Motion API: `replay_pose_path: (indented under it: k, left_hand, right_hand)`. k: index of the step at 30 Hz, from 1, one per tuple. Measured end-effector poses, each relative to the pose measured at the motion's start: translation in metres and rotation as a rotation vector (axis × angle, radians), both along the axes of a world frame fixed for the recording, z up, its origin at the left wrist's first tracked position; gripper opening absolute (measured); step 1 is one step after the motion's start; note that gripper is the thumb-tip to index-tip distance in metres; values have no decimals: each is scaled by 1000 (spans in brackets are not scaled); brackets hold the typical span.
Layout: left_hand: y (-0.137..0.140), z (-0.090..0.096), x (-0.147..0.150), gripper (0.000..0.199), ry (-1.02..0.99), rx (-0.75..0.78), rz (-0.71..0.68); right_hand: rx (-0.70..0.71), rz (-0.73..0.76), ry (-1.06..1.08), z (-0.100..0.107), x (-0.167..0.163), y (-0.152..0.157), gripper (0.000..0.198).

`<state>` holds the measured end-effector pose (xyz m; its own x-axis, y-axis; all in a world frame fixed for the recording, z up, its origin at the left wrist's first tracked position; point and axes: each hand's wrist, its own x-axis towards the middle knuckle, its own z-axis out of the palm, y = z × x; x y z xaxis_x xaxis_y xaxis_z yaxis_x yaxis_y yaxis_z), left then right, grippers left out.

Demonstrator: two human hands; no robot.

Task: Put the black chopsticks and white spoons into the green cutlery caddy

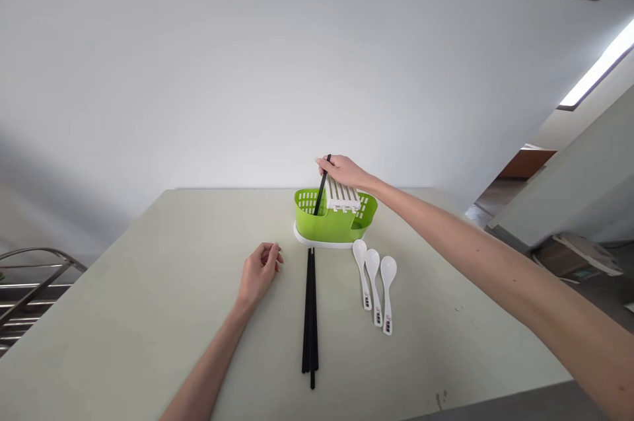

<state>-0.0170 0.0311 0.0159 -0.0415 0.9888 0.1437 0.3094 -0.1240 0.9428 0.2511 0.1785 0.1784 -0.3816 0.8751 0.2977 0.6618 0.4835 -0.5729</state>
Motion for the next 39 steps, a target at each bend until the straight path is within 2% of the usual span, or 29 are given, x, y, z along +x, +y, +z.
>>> replay_pose_path:
  k: [6, 9, 14, 17, 20, 22, 24, 26, 28, 32, 36, 39]
  left_hand:
    - [0, -2, 1, 45, 9, -19, -5]
    - [-1, -2, 2, 43, 5, -24, -11]
    - [-2, -1, 2, 41, 12, -31, -21]
    - [-2, 0, 2, 41, 22, -29, -17]
    - [-2, 1, 1, 42, 38, -20, -17]
    - [-1, 2, 0, 43, 47, -11, -21]
    - [0, 2, -1, 45, 56, -3, -27]
    - [0, 3, -1, 46, 82, 2, -35]
    - [-2, 3, 1, 44, 152, 16, -33]
    - [-13, 4, 13, 36, 390, 66, -14]
    - [-34, 5, 34, 32, 602, 95, -62]
    - [-48, 8, 48, 32, 754, 127, -85]
  right_hand:
    - [-141, 198, -105, 7, 5, 34, 54]
    - [-205, 213, -87, 5, 9, 45, 54]
    - [-268, 150, -5, 0, 12, 48, 50]
    - [-180, 47, 64, -1, 15, 42, 48]
    - [-4, -155, 117, 0, 24, 25, 49]
    - [118, -216, 167, 0, 34, 2, 46]
    - [222, -179, 211, -5, 49, -33, 40]
    - [290, -128, 217, -18, 67, -77, 37]
    - [296, -137, 207, -42, 88, -123, 36]
    - [127, -286, 246, -114, 137, -193, 34]
    - [-61, -515, 338, -184, 180, -226, 36]
    - [-101, -605, 380, -213, 196, -237, 37]
